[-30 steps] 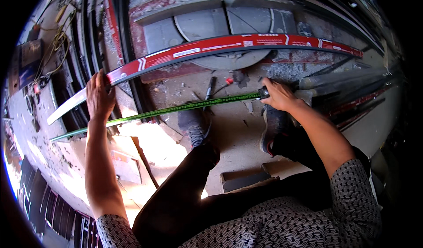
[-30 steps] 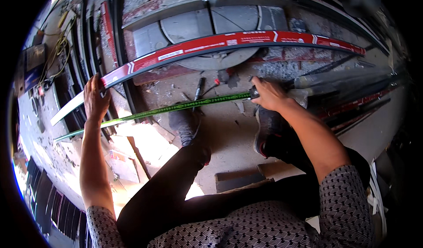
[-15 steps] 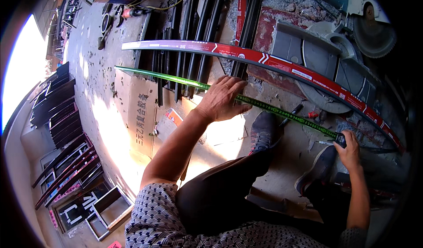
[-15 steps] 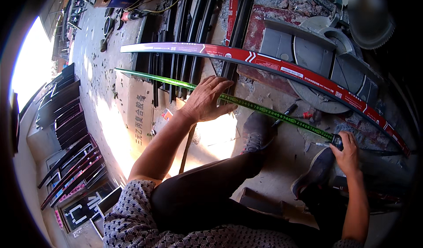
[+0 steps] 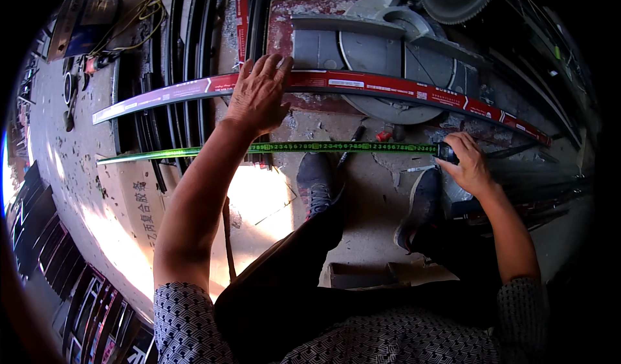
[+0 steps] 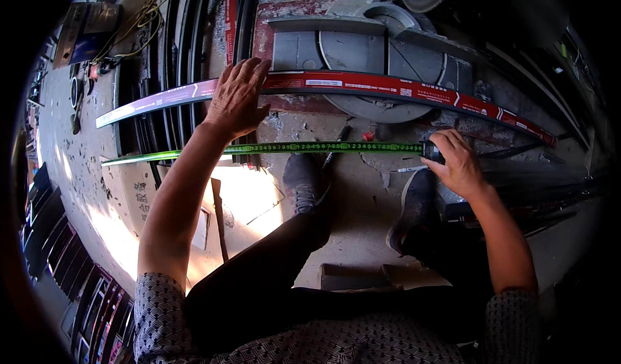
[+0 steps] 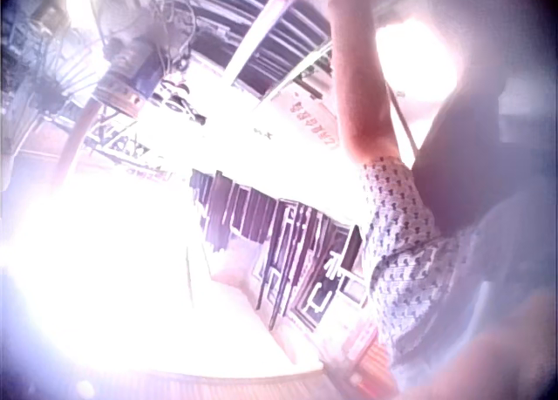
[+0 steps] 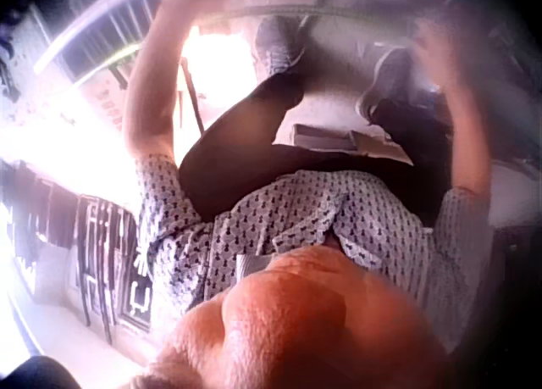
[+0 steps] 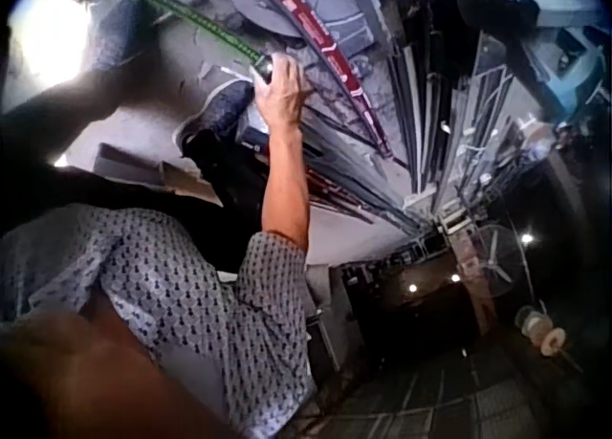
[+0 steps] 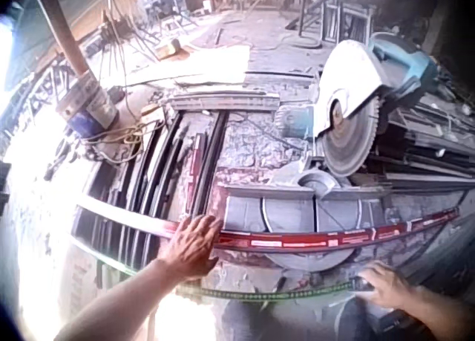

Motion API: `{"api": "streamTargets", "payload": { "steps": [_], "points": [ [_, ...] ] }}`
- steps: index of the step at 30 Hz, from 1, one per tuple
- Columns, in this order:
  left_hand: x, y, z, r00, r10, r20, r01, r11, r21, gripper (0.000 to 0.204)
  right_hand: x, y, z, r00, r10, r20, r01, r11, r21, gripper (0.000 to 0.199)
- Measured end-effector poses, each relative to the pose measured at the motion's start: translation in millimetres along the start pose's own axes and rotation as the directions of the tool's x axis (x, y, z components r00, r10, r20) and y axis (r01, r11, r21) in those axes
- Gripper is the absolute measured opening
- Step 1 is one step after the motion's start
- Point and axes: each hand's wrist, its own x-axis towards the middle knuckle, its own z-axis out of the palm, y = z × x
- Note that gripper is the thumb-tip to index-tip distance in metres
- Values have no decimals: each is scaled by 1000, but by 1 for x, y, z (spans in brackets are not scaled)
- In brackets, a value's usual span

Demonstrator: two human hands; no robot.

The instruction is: The person measures a long red and black profile with a tape measure and marks it with a marker. They then place the profile on a miter saw, align it, and cut it. The person repeats this process for another profile.

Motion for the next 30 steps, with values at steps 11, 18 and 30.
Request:
{"api": "streamTargets", "payload": {
  "steps": [11, 18, 30],
  "points": [
    [18, -29, 47, 999, -37, 0, 37, 996, -87, 12, -6, -5, 10, 1000, 19, 24, -19, 1000, 1, 48],
    [13, -43, 42, 998, -59, 32, 61, 996, -72, 11, -8, -2, 9, 1000, -11, 1, 11, 1000, 7, 47],
    [-4, -77, 32, 992, -111, 52, 111, 994, 6, 19, -6, 2, 6, 1000, -26, -11, 27, 999, 46, 48]
  ]
}}
